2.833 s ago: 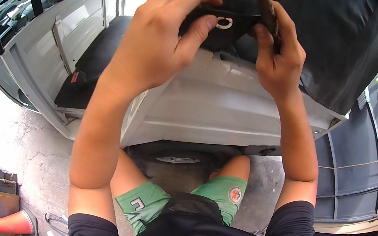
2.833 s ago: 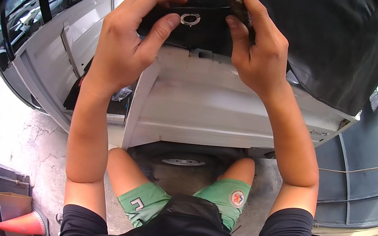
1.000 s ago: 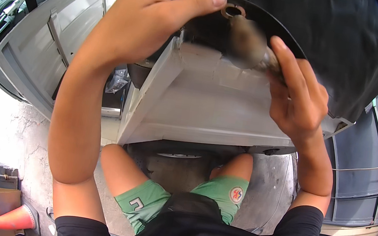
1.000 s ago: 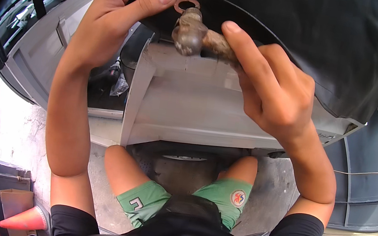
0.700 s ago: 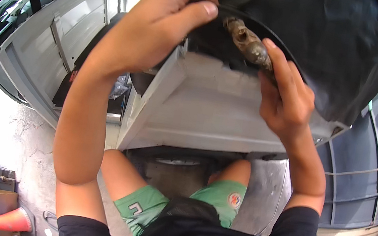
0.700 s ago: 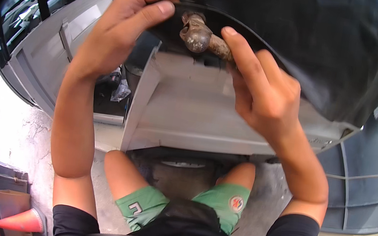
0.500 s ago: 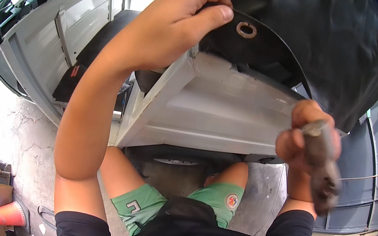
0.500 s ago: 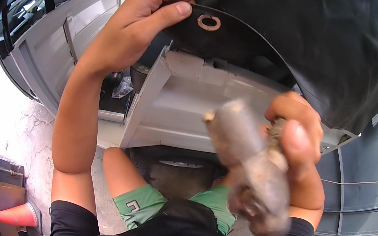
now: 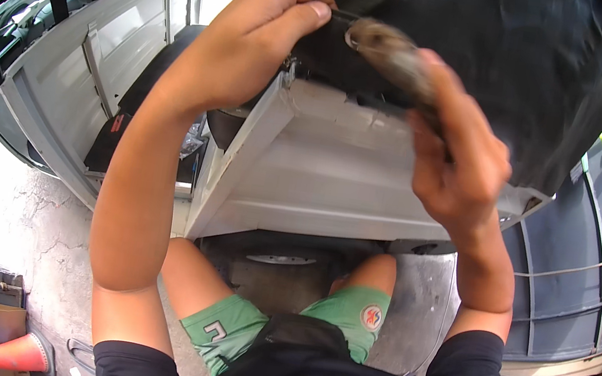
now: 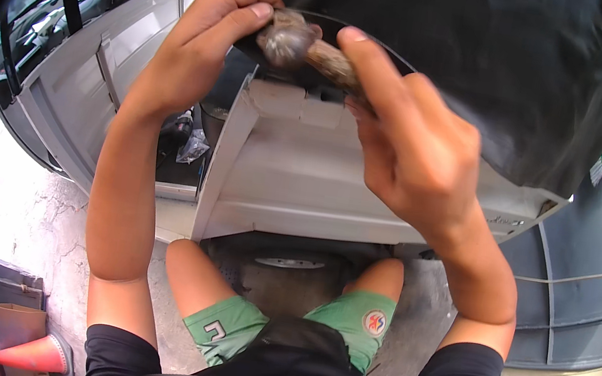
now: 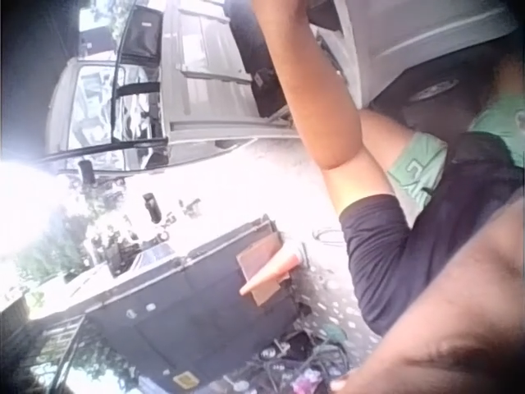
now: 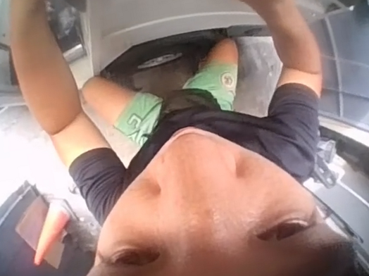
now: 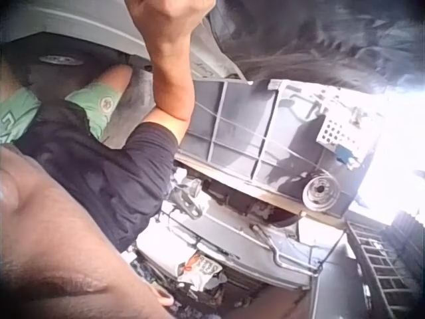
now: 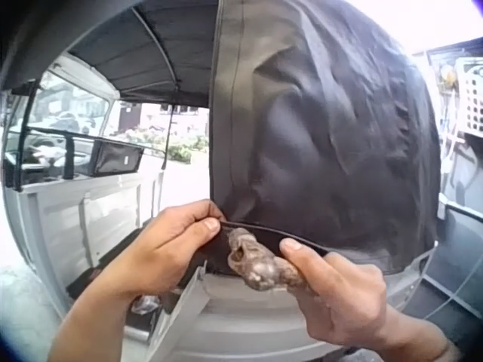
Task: Repairing a canvas cover on a vehicle by cutting holes and installing grommets.
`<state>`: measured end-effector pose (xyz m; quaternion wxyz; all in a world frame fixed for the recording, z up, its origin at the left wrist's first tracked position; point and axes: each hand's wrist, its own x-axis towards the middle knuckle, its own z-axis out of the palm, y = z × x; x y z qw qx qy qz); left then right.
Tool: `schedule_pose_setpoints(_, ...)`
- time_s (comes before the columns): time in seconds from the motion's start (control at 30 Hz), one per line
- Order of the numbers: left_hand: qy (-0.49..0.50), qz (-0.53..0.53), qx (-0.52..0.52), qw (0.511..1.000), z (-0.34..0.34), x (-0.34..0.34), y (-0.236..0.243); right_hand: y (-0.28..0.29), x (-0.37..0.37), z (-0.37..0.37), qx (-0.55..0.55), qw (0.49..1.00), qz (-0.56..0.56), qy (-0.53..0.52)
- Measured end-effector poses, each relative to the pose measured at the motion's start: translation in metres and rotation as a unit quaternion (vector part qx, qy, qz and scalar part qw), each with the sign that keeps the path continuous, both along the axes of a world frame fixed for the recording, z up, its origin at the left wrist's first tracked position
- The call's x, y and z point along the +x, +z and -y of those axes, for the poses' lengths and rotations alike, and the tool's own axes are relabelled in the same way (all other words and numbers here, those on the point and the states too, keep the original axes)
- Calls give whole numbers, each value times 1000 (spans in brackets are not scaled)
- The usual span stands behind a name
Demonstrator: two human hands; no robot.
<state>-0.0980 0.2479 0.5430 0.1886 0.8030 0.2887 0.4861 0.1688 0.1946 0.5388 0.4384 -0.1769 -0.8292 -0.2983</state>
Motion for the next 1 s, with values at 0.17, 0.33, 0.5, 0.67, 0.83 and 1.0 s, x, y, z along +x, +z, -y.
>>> schedule_pose_setpoints(0.17, -6, 5, 14, 1000, 6, 5, 3, -9, 6, -12, -60, 996, 18, -63)
schedule_pose_setpoints(0.33, 9, 0, 2, 1000, -2, 1, -3, -12, 17, -1, 30, 998, -41, 47)
schedule_pose_setpoints(0.5, 1, 1, -17, 1000, -1, 0, 6, -18, 15, -18, -66, 997, 3, -44)
schedule_pose_setpoints(0.67, 0, 28, -9, 1000, 5, 0, 2, -17, 15, -14, -83, 996, -34, -5)
schedule_pose_setpoints(0.83, 83, -26, 259, 962, 31, 3, -27, -45, 22, 15, -183, 958, -206, 85)
schedule_pose_setpoints(1.0, 224, -16, 423, 878, 58, 10, -103, -120, -16, 59, -365, 786, -444, 227)
